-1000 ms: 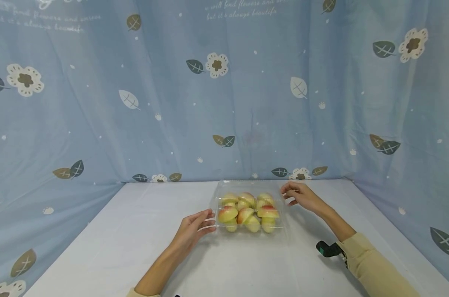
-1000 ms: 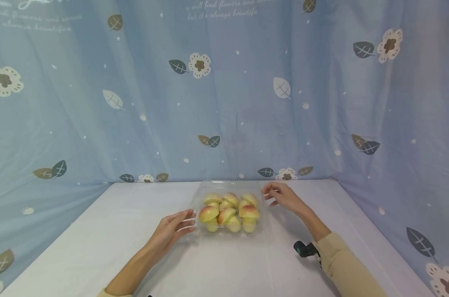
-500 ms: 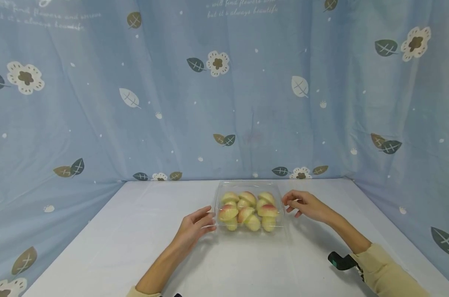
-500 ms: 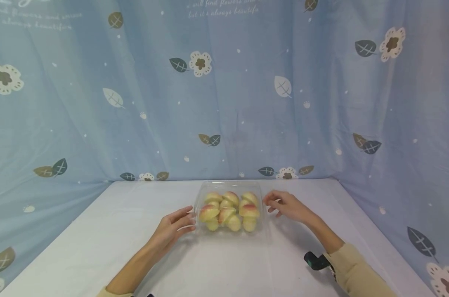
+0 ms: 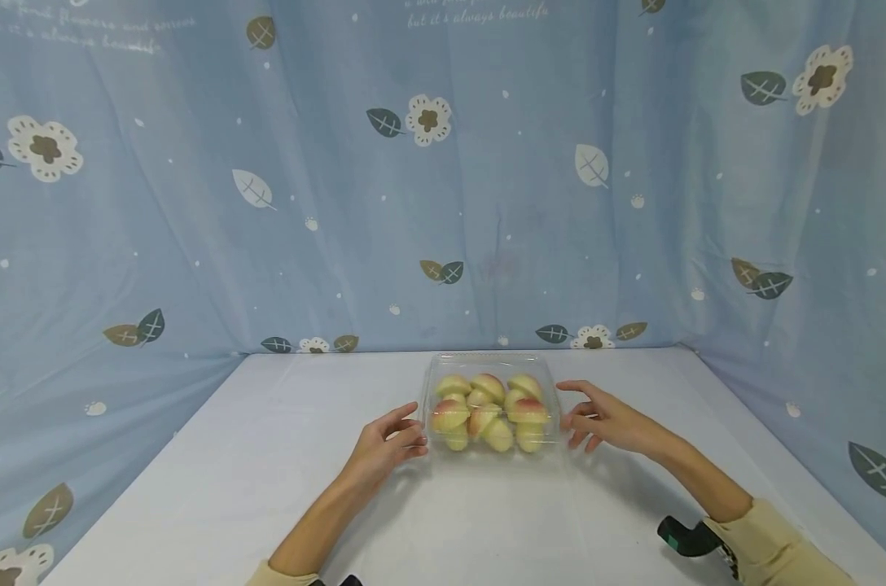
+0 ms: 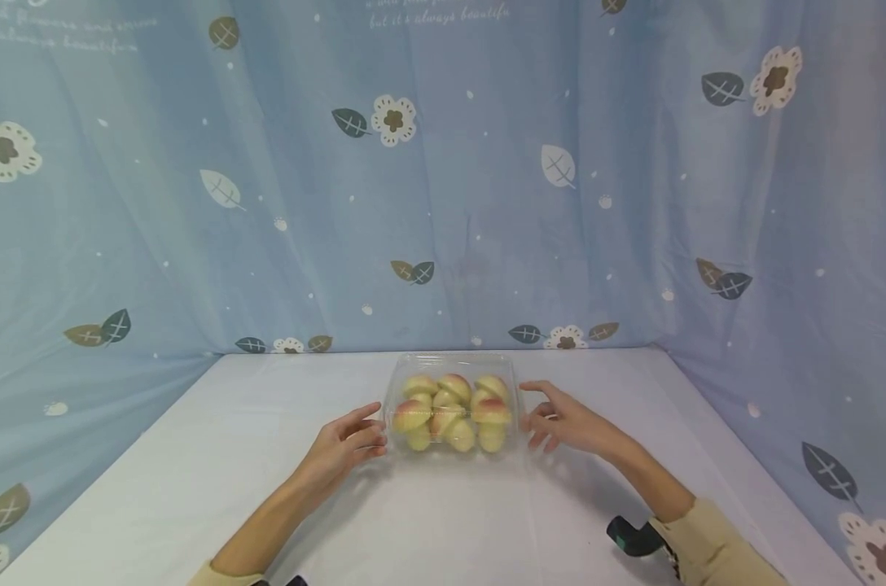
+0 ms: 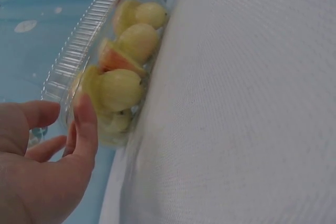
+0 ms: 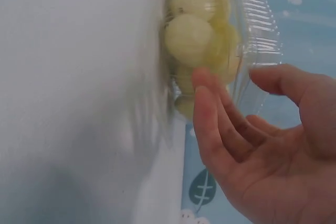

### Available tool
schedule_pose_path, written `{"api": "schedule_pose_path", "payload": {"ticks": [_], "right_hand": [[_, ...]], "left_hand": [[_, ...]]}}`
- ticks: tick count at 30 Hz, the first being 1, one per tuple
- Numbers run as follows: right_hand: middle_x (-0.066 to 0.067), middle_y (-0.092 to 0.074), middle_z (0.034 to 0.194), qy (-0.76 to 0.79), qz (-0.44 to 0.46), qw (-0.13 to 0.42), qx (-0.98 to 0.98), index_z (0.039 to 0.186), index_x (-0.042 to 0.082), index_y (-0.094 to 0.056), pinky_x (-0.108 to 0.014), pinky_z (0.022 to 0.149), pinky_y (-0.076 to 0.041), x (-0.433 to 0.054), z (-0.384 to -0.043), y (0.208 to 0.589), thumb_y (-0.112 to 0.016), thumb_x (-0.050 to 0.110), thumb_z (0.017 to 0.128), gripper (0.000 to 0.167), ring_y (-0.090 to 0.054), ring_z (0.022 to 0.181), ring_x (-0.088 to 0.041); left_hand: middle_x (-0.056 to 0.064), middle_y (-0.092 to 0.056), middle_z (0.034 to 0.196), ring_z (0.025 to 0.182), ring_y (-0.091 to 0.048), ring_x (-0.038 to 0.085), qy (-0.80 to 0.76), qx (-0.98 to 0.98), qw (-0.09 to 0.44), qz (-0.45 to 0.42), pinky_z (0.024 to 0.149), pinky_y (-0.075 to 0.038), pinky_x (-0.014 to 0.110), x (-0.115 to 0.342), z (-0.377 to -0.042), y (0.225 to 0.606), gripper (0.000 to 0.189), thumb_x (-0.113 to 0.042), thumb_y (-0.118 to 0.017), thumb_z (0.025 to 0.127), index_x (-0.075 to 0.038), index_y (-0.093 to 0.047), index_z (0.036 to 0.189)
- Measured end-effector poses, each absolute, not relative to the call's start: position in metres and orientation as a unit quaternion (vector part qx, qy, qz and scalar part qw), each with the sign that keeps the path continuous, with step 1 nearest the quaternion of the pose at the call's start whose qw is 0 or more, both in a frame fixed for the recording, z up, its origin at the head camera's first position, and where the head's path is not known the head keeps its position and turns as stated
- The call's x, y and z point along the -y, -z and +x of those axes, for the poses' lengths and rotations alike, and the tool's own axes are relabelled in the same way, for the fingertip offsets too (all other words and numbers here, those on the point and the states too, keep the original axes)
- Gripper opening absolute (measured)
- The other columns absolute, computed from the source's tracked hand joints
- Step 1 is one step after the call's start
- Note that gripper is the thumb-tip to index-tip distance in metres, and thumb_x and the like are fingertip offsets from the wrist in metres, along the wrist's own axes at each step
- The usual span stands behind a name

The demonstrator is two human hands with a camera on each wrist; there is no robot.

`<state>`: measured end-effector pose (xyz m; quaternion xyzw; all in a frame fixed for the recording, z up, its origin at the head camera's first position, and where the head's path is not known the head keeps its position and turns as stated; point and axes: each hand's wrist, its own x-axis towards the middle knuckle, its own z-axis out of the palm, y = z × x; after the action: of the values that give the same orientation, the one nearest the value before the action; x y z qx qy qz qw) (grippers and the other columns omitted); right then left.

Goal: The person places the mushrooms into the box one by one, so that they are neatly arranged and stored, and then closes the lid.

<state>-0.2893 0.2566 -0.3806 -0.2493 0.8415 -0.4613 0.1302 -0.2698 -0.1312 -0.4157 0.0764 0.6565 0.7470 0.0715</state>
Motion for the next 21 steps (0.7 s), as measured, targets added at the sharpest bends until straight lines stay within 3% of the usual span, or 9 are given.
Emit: {"api": "schedule_pose_path", "payload": {"ticks": [7, 14, 21], "right_hand": [[-0.024, -0.064, 0.107, 0.51, -0.24, 0.194, -0.803, 0.156, 0.001, -0.005, -0.041, 0.074, -0.061, -0.2553, -0.289, 0.3823, -0.052, 0.016, 0.101, 0.073, -0.071, 0.088, -0.031], [-0.025, -0.068, 0.101, 0.572, -0.222, 0.243, -0.751, 0.156, 0.005, 0.002, -0.034, 0.075, -0.061, -0.2523, -0.2889, 0.3843, -0.052, 0.012, 0.101, 0.077, -0.069, 0.078, -0.018], [-0.022, -0.07, 0.098, 0.599, -0.223, 0.258, -0.725, 0.155, 0.004, 0.004, -0.031, 0.076, -0.061, -0.2518, -0.2897, 0.3882, -0.053, 0.01, 0.101, 0.079, -0.069, 0.078, -0.015]], "left_hand": [[0.009, -0.052, 0.105, 0.085, -0.066, 0.015, -0.747, -0.656, 0.074, 0.08, 0.081, -0.06, 0.026, 0.1308, -0.27, 0.4159, 0.057, 0.0, -0.059, 0.095, 0.003, -0.037, 0.148], [0.009, -0.052, 0.104, 0.083, -0.066, 0.014, -0.742, -0.664, 0.06, 0.071, 0.079, -0.06, 0.025, 0.1283, -0.2694, 0.4165, 0.055, 0.001, -0.058, 0.094, 0.001, -0.041, 0.146], [0.009, -0.052, 0.103, 0.083, -0.065, 0.015, -0.736, -0.671, 0.057, 0.072, 0.077, -0.06, 0.024, 0.1273, -0.2685, 0.4162, 0.055, 0.002, -0.058, 0.094, -0.001, -0.041, 0.147]]}}
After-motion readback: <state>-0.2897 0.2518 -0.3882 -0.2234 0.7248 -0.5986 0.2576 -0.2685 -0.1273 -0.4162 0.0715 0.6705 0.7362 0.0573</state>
